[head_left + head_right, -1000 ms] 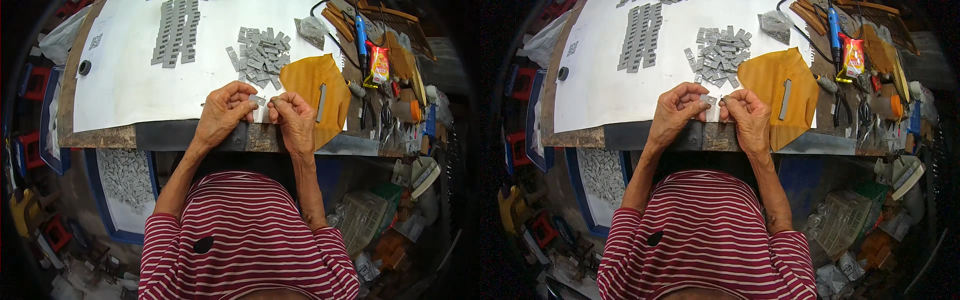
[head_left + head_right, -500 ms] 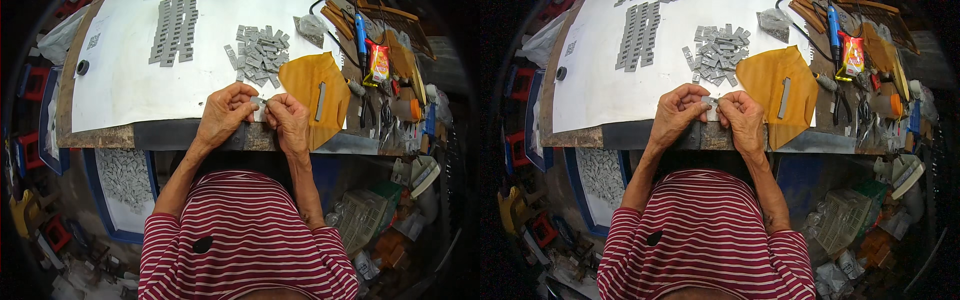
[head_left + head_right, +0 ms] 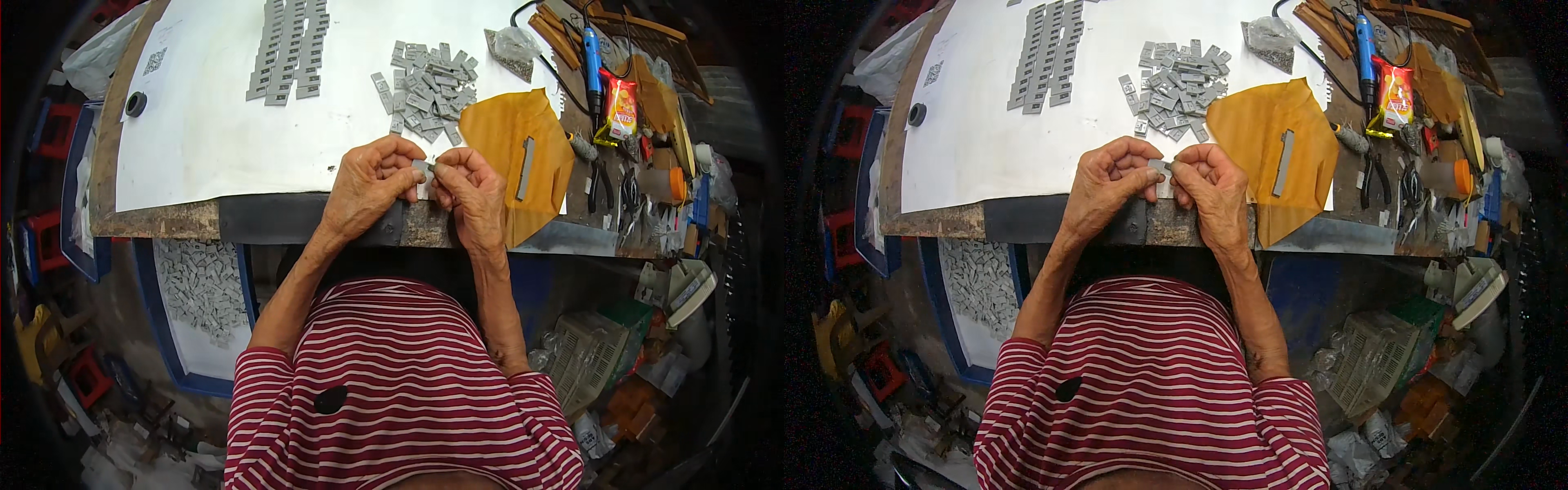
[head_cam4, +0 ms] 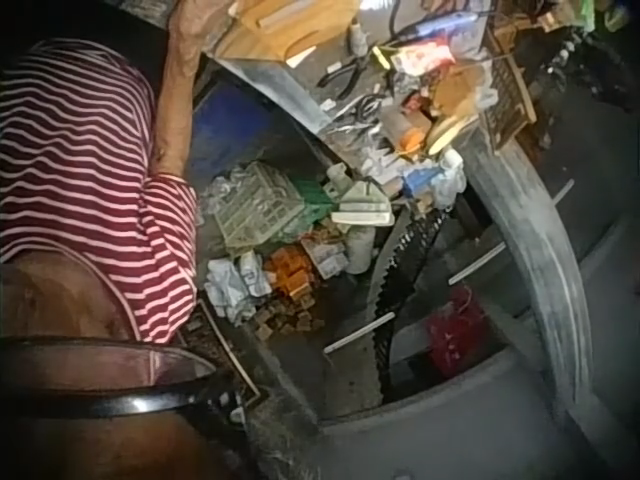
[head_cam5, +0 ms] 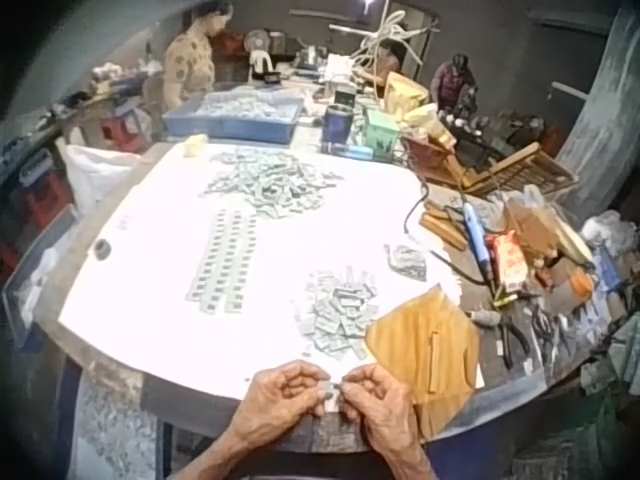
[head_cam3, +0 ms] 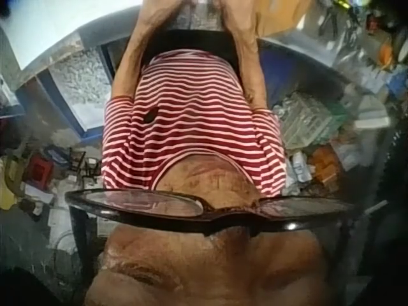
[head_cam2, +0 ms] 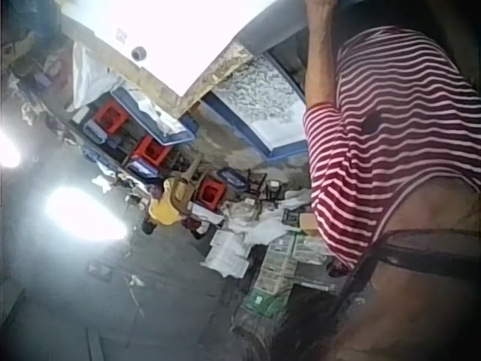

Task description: The recorder is inspecting, sorting, and arranging small rectangular grey components on a workbench.

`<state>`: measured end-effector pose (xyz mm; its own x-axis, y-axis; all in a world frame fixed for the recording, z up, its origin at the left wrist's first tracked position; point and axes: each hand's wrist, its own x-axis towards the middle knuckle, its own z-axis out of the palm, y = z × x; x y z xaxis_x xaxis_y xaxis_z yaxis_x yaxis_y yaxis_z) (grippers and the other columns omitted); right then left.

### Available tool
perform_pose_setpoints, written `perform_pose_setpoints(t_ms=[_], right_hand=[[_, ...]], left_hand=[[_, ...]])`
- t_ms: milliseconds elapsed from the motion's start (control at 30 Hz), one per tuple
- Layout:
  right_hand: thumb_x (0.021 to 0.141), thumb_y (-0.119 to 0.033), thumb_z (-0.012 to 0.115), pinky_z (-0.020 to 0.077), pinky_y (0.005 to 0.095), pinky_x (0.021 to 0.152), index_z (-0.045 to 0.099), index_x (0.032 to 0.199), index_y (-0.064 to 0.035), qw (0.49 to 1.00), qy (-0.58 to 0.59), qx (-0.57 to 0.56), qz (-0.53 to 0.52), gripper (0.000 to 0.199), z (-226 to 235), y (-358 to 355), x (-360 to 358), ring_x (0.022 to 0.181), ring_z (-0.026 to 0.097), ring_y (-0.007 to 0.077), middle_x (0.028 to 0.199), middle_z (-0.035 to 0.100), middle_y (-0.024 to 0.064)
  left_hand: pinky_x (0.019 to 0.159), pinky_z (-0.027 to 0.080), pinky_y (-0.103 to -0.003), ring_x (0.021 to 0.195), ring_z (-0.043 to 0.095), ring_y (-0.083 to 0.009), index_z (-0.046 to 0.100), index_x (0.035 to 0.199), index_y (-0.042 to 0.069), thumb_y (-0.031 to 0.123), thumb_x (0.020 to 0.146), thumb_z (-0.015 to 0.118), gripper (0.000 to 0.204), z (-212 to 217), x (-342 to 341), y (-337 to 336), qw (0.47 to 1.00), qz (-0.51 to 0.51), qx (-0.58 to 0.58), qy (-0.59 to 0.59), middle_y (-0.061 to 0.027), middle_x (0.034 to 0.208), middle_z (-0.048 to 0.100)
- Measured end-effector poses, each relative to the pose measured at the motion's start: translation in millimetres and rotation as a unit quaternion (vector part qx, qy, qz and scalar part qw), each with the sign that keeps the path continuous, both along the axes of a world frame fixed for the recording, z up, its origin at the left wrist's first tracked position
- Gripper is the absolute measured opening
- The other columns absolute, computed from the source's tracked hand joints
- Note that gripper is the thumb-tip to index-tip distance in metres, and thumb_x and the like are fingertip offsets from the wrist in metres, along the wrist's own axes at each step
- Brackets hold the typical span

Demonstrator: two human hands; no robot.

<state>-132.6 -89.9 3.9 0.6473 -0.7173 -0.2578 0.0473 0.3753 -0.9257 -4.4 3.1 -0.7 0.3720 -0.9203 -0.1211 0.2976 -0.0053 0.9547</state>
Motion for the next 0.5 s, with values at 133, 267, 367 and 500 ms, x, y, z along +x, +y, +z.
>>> perform_pose_setpoints(t_ms=[133, 267, 367, 500], right_hand=[[0.082, -0.006, 0.057, 0.0353, 0.0169, 0.046, 0.055, 0.087, 0.0017, 0.999, 0.035, -0.018, 0.017, 0.009, 1.9, 0.4, 0.4, 0.052, 0.046, 0.0048, 0.065, 0.054, 0.0010], [0.083, -0.006, 0.055, 0.0351, 0.0171, 0.046, 0.056, 0.088, 0.0019, 0.998, 0.040, -0.034, 0.028, 0.010, 2.5, 1.8, 0.8, 0.052, 0.045, 0.0046, 0.065, 0.053, 0.0008], [0.084, -0.006, 0.054, 0.0353, 0.0173, 0.045, 0.055, 0.089, 0.0028, 0.998, 0.038, -0.051, 0.021, 0.010, 1.8, 5.3, 2.7, 0.052, 0.046, 0.0044, 0.066, 0.054, 0.0012], [0.085, -0.005, 0.054, 0.0357, 0.0171, 0.043, 0.056, 0.090, 0.0039, 0.993, 0.044, -0.110, 0.009, 0.010, 1.8, 8.9, 5.6, 0.051, 0.046, 0.0036, 0.066, 0.055, 0.0016]], left_hand=[[0.059, 0.046, -0.017, 0.062, 0.057, -0.0069, 0.057, 0.096, -0.004, 0.001, 0.080, 0.057, 0.017, 0.3, 2.3, 0.9, 1.000, -0.015, 0.011, -0.004, -0.0034, 0.071, 0.059], [0.059, 0.047, -0.017, 0.061, 0.057, -0.0073, 0.056, 0.096, -0.004, 0.000, 0.079, 0.057, 0.017, -0.4, 2.6, 0.2, 1.000, -0.015, 0.011, 0.002, -0.0038, 0.071, 0.059], [0.059, 0.047, -0.018, 0.061, 0.058, -0.0080, 0.056, 0.096, -0.005, 0.000, 0.079, 0.057, 0.017, -1.5, 2.6, -0.3, 1.000, -0.013, 0.007, 0.020, -0.0046, 0.071, 0.059], [0.058, 0.048, -0.019, 0.061, 0.058, -0.0091, 0.055, 0.096, -0.006, 0.000, 0.080, 0.057, 0.018, -1.3, 4.4, 0.0, 0.998, -0.008, 0.001, 0.055, -0.0063, 0.072, 0.060]])
